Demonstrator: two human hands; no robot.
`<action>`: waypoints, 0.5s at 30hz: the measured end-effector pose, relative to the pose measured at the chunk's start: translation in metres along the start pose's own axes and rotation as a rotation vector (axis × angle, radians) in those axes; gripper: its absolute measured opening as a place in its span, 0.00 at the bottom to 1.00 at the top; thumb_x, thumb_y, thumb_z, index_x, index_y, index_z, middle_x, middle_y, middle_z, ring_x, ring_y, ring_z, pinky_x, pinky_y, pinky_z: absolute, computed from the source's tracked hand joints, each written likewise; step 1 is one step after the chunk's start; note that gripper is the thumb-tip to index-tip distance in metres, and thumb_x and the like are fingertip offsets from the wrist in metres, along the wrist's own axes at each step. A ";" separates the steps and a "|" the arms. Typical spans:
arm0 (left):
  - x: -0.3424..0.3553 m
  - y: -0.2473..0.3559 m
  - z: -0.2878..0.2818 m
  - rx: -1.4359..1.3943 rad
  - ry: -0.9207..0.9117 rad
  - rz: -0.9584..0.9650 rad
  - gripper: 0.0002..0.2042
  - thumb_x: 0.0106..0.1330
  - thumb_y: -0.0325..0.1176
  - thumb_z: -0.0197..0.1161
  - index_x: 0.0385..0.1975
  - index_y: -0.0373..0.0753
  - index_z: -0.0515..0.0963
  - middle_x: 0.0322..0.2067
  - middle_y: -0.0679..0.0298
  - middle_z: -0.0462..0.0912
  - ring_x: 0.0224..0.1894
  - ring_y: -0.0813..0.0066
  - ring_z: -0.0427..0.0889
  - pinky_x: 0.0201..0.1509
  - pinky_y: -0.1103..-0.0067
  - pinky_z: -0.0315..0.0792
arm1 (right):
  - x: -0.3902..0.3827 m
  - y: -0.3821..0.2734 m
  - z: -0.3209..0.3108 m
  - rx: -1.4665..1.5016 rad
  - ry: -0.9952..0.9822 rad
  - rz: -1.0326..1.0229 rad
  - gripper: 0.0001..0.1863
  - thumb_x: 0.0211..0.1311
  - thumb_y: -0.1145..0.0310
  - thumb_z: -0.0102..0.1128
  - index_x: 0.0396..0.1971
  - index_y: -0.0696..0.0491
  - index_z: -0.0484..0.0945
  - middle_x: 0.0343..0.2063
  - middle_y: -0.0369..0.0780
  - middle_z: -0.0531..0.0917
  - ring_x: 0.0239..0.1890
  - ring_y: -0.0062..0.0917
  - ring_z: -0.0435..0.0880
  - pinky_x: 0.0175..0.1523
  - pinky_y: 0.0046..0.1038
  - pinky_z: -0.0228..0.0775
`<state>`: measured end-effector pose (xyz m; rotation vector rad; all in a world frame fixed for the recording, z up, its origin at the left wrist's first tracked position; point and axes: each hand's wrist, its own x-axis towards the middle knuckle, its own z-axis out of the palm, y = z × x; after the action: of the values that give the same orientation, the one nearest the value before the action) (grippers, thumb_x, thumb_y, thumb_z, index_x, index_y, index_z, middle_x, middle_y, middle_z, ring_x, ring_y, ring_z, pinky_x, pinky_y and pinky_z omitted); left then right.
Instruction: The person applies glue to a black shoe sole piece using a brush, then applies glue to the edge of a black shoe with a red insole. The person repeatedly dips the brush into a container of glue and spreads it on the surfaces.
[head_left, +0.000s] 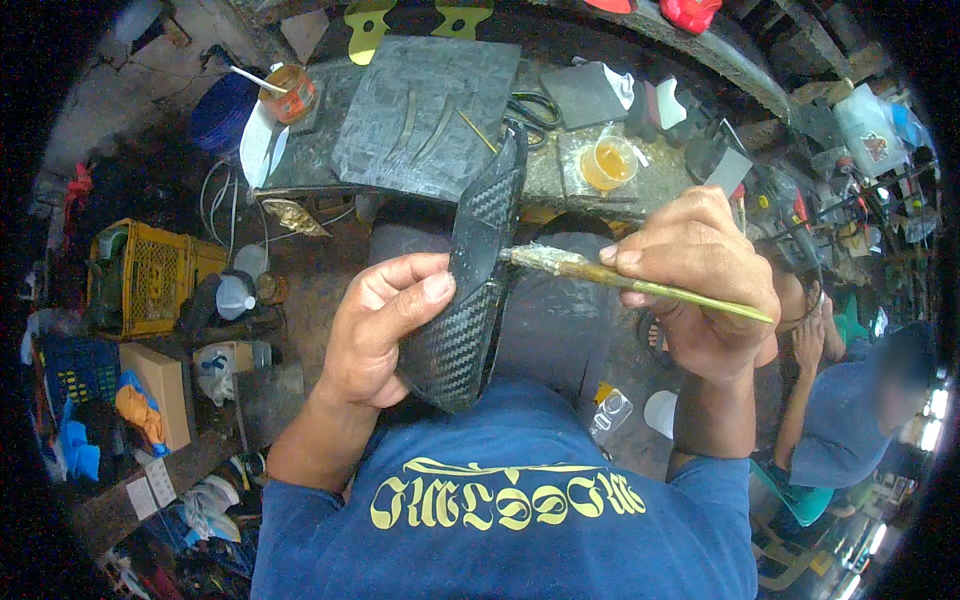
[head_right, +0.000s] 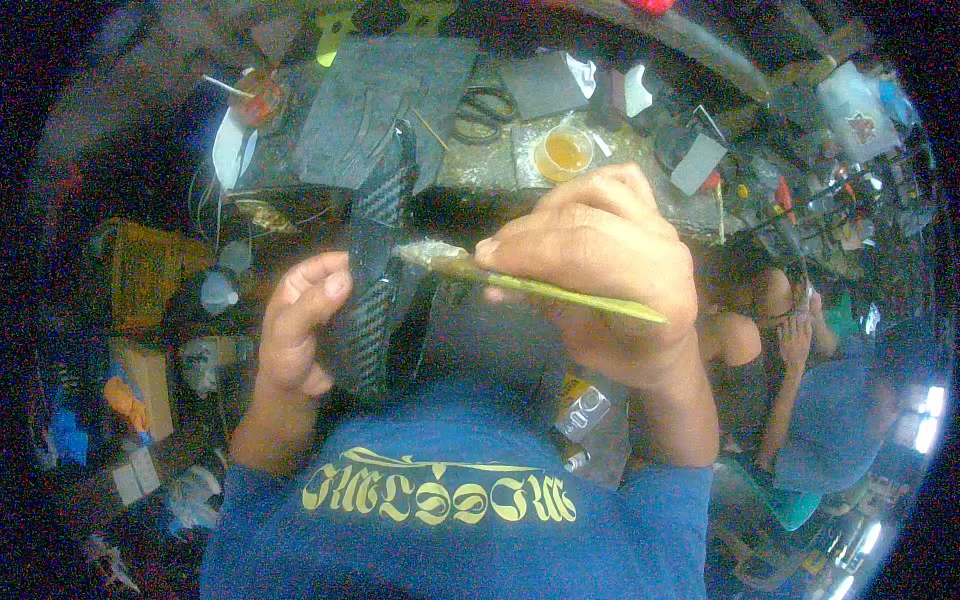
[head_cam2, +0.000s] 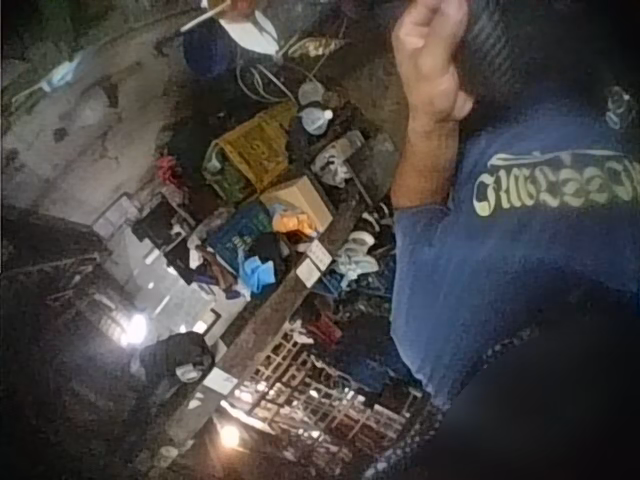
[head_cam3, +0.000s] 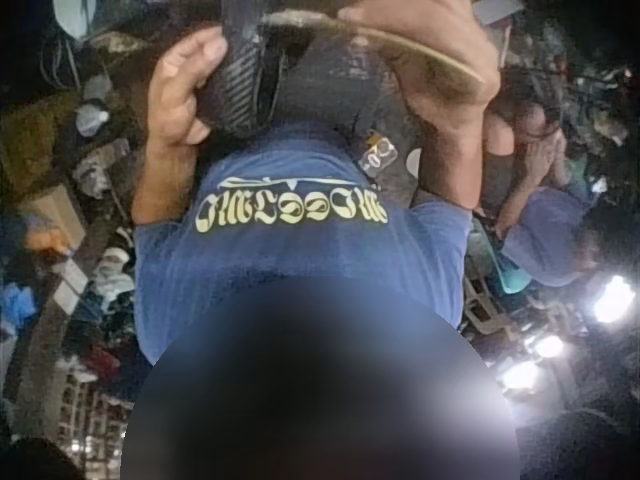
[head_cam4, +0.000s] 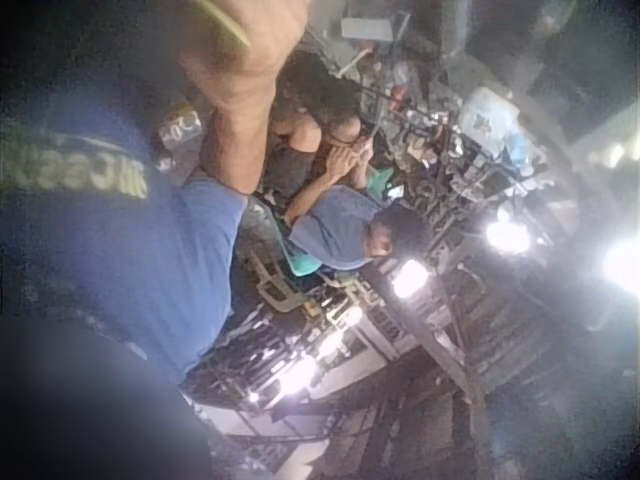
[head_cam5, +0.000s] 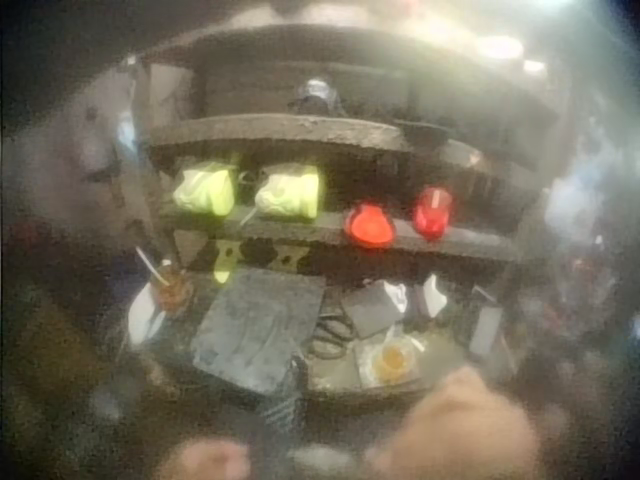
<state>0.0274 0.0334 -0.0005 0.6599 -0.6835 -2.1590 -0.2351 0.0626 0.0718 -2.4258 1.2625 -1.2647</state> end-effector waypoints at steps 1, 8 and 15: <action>0.000 0.000 0.000 0.000 0.000 -0.004 0.13 0.69 0.27 0.58 0.49 0.27 0.77 0.40 0.55 0.86 0.38 0.73 0.86 0.45 0.76 0.80 | 0.000 0.001 0.000 0.001 0.003 -0.004 0.12 0.40 0.69 0.74 0.29 0.49 0.86 0.29 0.33 0.87 0.31 0.26 0.82 0.43 0.29 0.69; -0.002 0.000 0.001 0.014 -0.005 -0.002 0.13 0.69 0.27 0.58 0.48 0.27 0.78 0.39 0.55 0.86 0.38 0.72 0.86 0.45 0.76 0.80 | 0.003 0.004 0.000 -0.027 0.070 -0.042 0.10 0.43 0.70 0.73 0.30 0.51 0.85 0.28 0.35 0.87 0.31 0.27 0.84 0.42 0.28 0.69; -0.001 0.000 0.002 0.025 -0.004 -0.010 0.13 0.69 0.28 0.58 0.48 0.28 0.78 0.39 0.55 0.86 0.38 0.73 0.86 0.44 0.77 0.80 | 0.002 0.001 0.000 -0.002 0.029 -0.008 0.11 0.43 0.72 0.74 0.30 0.52 0.85 0.29 0.35 0.87 0.32 0.27 0.83 0.43 0.29 0.68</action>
<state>0.0271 0.0341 0.0010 0.6732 -0.7117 -2.1651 -0.2350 0.0607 0.0725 -2.4247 1.2628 -1.3067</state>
